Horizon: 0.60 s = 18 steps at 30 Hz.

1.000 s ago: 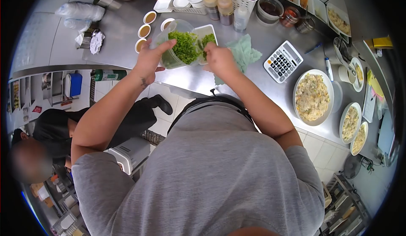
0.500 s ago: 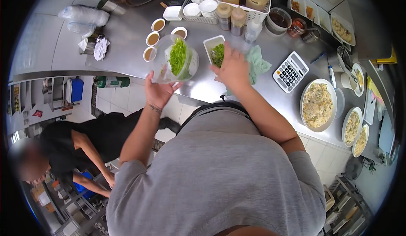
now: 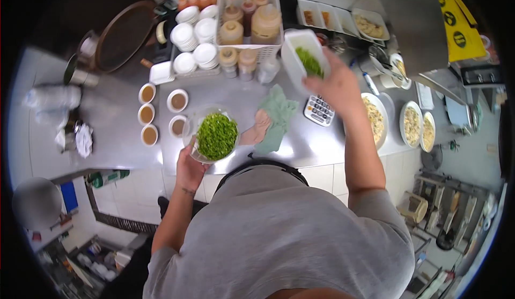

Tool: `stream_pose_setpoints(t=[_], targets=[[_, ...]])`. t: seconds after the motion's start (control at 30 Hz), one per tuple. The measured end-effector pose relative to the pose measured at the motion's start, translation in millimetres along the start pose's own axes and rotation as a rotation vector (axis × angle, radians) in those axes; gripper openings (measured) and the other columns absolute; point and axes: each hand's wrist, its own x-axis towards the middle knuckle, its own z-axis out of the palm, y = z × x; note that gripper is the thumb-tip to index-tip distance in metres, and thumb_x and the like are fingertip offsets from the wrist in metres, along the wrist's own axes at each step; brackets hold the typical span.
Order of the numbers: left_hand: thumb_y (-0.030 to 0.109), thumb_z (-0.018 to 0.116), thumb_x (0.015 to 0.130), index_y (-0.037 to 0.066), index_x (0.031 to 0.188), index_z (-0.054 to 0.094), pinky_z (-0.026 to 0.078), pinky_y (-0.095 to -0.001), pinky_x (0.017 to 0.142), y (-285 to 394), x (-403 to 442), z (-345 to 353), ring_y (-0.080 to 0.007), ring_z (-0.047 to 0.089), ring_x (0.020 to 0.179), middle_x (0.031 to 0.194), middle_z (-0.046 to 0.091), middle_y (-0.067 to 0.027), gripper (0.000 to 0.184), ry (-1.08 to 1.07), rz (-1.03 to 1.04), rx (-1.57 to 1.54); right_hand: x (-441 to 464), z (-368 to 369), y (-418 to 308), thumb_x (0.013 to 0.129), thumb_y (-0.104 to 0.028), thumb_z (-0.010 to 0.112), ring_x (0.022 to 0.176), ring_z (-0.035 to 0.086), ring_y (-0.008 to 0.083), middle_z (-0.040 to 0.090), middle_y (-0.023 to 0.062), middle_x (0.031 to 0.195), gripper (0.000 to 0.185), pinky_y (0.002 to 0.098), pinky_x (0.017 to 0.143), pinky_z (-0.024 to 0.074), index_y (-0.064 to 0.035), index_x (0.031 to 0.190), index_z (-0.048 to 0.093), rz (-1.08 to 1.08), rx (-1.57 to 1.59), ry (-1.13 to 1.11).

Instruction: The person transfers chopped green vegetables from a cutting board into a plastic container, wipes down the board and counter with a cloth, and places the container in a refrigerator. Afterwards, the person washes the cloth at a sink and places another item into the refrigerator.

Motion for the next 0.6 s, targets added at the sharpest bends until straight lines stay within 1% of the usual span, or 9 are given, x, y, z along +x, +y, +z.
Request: stream_pose_setpoints(t=[0.03,0.1,0.2,0.23,0.27,0.3,0.4,0.5,0.6], targets=[[0.042,0.053,0.086,0.014,0.138,0.040,0.045,-0.0324,0.080,-2.5,4.8,11.3,-0.0200,0.055,0.109,0.130,0.052,-0.0037,0.060,0.001,-0.009,0.018,21.1,-7.0,3.6,0.063,-0.028,0.074,0.104,0.062,0.0328,0.061,0.0266,0.113,0.081,0.0348,0.091,0.0467,0.0108,0.128,0.045,0.023,0.015,0.037],[0.042,0.053,0.086,0.014,0.137,0.041,0.045,-0.0336,0.081,-3.4,10.1,30.0,-0.0195,0.053,0.111,0.129,0.053,-0.0034,0.059,-0.004,-0.031,0.042,75.7,0.2,32.2,0.064,-0.042,0.070,0.104,0.060,0.0349,0.061,0.0276,0.111,0.087,0.0355,0.090,0.0462,0.0117,0.127,0.046,0.090,-0.138,0.145],[0.042,0.053,0.085,0.014,0.136,0.043,0.044,-0.0365,0.085,-2.6,19.6,39.1,-0.0198,0.051,0.115,0.129,0.053,-0.0034,0.059,-0.009,-0.047,0.085,147.2,25.3,53.1,0.064,-0.040,0.073,0.089,0.066,0.0317,0.066,0.0222,0.094,0.060,0.0387,0.080,0.0519,0.0038,0.104,0.060,0.199,-0.080,0.216],[0.042,0.053,0.085,0.014,0.136,0.043,0.044,-0.0366,0.085,0.1,20.3,42.1,-0.0200,0.051,0.115,0.129,0.053,-0.0035,0.060,-0.014,-0.049,0.095,178.6,43.3,74.0,0.064,-0.042,0.074,0.094,0.065,0.0322,0.065,0.0228,0.099,0.064,0.0385,0.082,0.0509,0.0048,0.105,0.059,0.297,0.009,0.174],[0.042,0.053,0.084,0.014,0.136,0.043,0.044,-0.0368,0.085,2.6,20.7,45.3,-0.0202,0.051,0.115,0.129,0.053,-0.0036,0.060,-0.013,-0.048,0.102,189.0,52.4,68.6,0.064,-0.043,0.076,0.099,0.062,0.0337,0.064,0.0220,0.104,0.067,0.0384,0.086,0.0493,0.0045,0.107,0.057,0.377,0.004,0.255],[0.046,0.050,0.084,0.010,0.140,0.035,0.048,-0.0394,0.087,5.0,20.9,48.8,-0.0231,0.050,0.119,0.133,0.049,-0.0075,0.068,-0.009,-0.038,0.155,204.5,66.0,81.2,0.063,-0.042,0.077,0.103,0.061,0.0336,0.063,0.0215,0.108,0.070,0.0383,0.088,0.0484,0.0045,0.110,0.055,0.365,0.083,0.285],[0.047,0.052,0.083,0.009,0.142,0.032,0.048,-0.0410,0.090,9.2,21.1,52.9,-0.0242,0.050,0.120,0.135,0.047,-0.0092,0.073,0.032,-0.027,0.121,225.4,83.7,77.9,0.066,-0.045,0.076,0.104,0.060,0.0332,0.062,0.0229,0.109,0.073,0.0377,0.089,0.0478,0.0044,0.115,0.054,0.360,0.016,0.208],[0.047,0.053,0.082,0.008,0.143,0.030,0.048,-0.0415,0.090,12.8,22.4,53.1,-0.0257,0.049,0.121,0.136,0.045,-0.0096,0.076,0.031,-0.027,0.150,242.6,103.9,89.9,0.071,-0.048,0.071,0.103,0.060,0.0327,0.062,0.0234,0.107,0.073,0.0372,0.091,0.0463,0.0046,0.119,0.054,0.315,-0.223,0.132],[0.047,0.053,0.082,0.009,0.142,0.032,0.047,-0.0437,0.091,10.4,22.6,54.7,-0.0269,0.048,0.122,0.136,0.045,-0.0095,0.074,0.054,-0.019,0.146,205.2,69.1,105.4,0.075,-0.051,0.067,0.104,0.060,0.0314,0.063,0.0227,0.109,0.070,0.0363,0.092,0.0453,0.0027,0.119,0.057,-0.018,-0.243,0.362]])
